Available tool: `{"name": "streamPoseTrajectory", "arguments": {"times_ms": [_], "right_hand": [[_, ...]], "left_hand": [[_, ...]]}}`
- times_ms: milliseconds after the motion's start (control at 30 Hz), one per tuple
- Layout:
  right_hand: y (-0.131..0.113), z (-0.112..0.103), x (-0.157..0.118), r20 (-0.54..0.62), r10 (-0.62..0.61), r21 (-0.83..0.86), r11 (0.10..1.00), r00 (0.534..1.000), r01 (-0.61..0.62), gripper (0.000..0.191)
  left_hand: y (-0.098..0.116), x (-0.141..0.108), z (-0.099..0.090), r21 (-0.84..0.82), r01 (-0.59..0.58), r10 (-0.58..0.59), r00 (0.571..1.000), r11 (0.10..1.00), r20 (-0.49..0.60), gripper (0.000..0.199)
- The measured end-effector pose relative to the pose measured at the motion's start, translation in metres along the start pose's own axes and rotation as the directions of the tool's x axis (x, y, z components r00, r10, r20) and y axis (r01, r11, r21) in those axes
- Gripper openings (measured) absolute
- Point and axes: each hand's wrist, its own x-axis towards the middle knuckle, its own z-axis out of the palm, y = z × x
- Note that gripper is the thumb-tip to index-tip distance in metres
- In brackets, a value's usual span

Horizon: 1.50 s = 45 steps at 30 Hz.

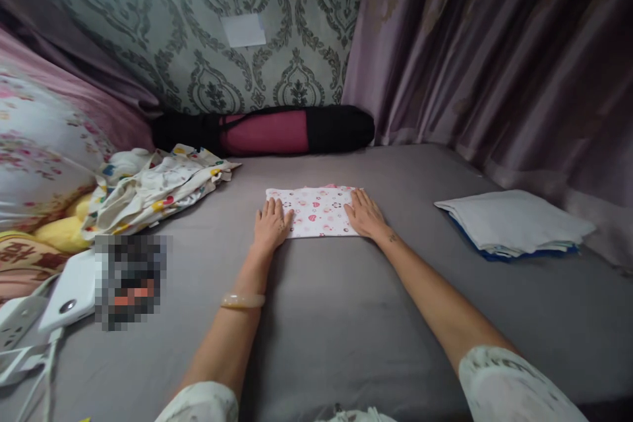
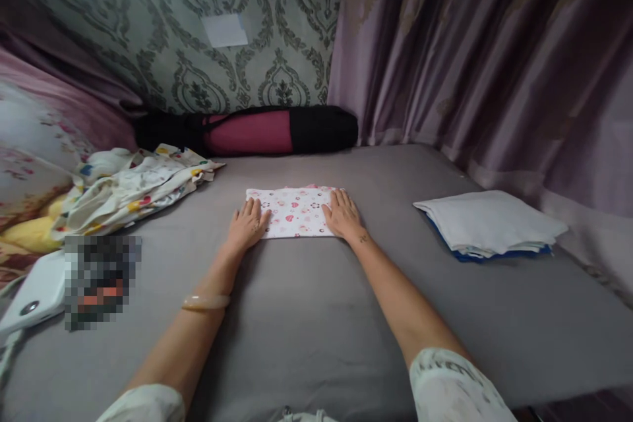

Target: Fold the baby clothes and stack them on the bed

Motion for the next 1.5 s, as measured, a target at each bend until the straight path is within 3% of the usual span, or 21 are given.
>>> {"name": "streamPoseTrajectory", "arguments": {"times_ms": [167, 333, 467, 700, 833, 967, 1100, 1300, 1500], "right_hand": [[0.004, 0.009, -0.002, -0.02, 0.0, 0.0, 1.0, 1.0, 0.0, 0.063], [-0.002, -0.002, 0.0, 0.015, -0.005, -0.036, 0.999, 1.0, 0.005, 0.064], [-0.011, -0.007, 0.001, -0.051, -0.042, -0.065, 0.997, 0.998, 0.038, 0.064], [-0.006, 0.011, 0.004, -0.044, -0.061, -0.002, 0.998, 0.997, 0.061, 0.064], [-0.004, 0.009, 0.004, -0.025, -0.067, 0.017, 0.998, 0.997, 0.068, 0.065], [-0.009, -0.003, 0.006, 0.027, -0.057, 0.004, 0.998, 0.998, 0.057, 0.065], [-0.021, -0.006, 0.009, 0.003, -0.075, -0.02, 0.997, 0.997, 0.075, 0.061], [-0.028, 0.003, 0.01, 0.035, -0.086, -0.016, 0.996, 0.996, 0.087, 0.058], [-0.04, -0.004, 0.018, 0.072, -0.057, -0.017, 0.998, 0.996, 0.058, 0.058]], "left_hand": [[-0.002, -0.003, 0.005, 0.002, -0.015, 0.015, 1.0, 1.0, -0.013, 0.064], [-0.005, -0.005, 0.001, -0.001, -0.025, 0.025, 0.995, 1.0, -0.097, 0.06], [-0.003, -0.009, -0.001, 0.031, -0.101, 0.105, 0.979, 0.994, -0.173, 0.058], [0.003, -0.012, 0.006, 0.065, -0.129, 0.128, 0.992, 0.99, 0.011, 0.064], [0.004, -0.013, 0.002, 0.055, -0.115, 0.114, 0.993, 0.992, 0.034, 0.064], [0.007, -0.014, -0.003, 0.02, -0.12, 0.121, 0.991, 0.993, -0.049, 0.056], [0.007, -0.014, -0.004, -0.041, -0.12, 0.114, 0.985, 0.992, -0.126, 0.051], [0.004, -0.014, -0.001, -0.057, -0.174, 0.165, 0.977, 0.983, -0.137, 0.044], [0.003, -0.012, -0.002, -0.106, -0.157, 0.132, 0.969, 0.982, -0.206, 0.037]]}}
